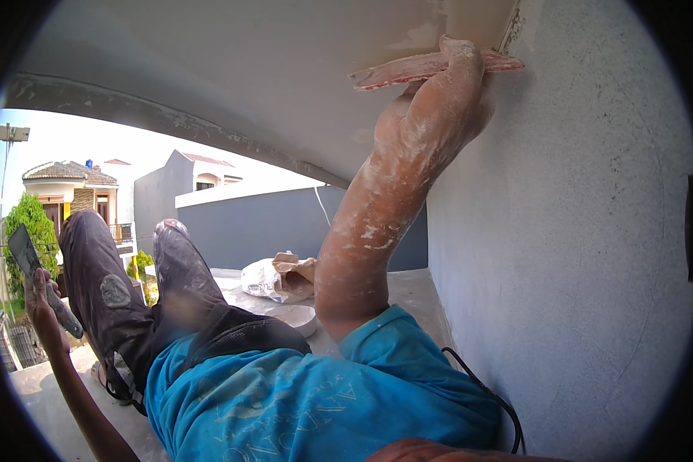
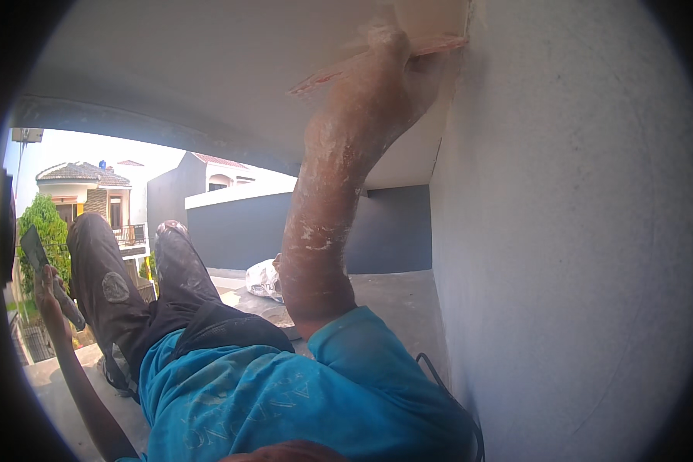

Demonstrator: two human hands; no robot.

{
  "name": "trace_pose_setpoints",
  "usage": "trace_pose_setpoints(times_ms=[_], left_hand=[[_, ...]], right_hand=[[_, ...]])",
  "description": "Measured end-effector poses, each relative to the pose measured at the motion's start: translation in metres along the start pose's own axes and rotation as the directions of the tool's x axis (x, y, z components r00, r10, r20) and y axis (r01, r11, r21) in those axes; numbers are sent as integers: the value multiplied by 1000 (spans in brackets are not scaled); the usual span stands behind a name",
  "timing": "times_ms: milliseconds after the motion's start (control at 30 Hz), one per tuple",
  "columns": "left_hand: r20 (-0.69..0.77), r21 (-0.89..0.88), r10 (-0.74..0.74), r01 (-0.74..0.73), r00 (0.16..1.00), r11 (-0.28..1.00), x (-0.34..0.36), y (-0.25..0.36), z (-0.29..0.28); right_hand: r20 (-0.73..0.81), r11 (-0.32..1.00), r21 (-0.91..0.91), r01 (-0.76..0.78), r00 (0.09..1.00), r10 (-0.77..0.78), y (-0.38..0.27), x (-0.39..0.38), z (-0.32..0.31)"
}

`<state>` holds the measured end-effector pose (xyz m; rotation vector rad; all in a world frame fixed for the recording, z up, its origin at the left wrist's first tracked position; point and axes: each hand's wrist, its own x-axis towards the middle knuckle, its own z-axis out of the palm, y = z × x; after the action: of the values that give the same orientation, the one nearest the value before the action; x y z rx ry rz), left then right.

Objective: The person scoops white plaster from a bowl using a trowel and applies it to the ceiling with a hawk. They repeatedly smooth the surface and scrape excess material back onto the hawk.

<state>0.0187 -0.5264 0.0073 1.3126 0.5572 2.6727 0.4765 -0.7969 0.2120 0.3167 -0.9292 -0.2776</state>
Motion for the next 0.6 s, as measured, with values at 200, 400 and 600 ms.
trace_pose_setpoints(times_ms=[200,400,600], left_hand=[[4,8,1,-1,1000,1000,-3,8,-7],[8,-62,37,-36,999,997,-2,7,0],[-5,-17,-33,33,999,999,-5,17,-1]], right_hand=[[-4,1000,-26,14,1000,-14,-12,-23,12],[-205,990,-125,-64,978,37,16,-65,-38],[-277,991,-93,-96,959,67,136,-13,-178]])
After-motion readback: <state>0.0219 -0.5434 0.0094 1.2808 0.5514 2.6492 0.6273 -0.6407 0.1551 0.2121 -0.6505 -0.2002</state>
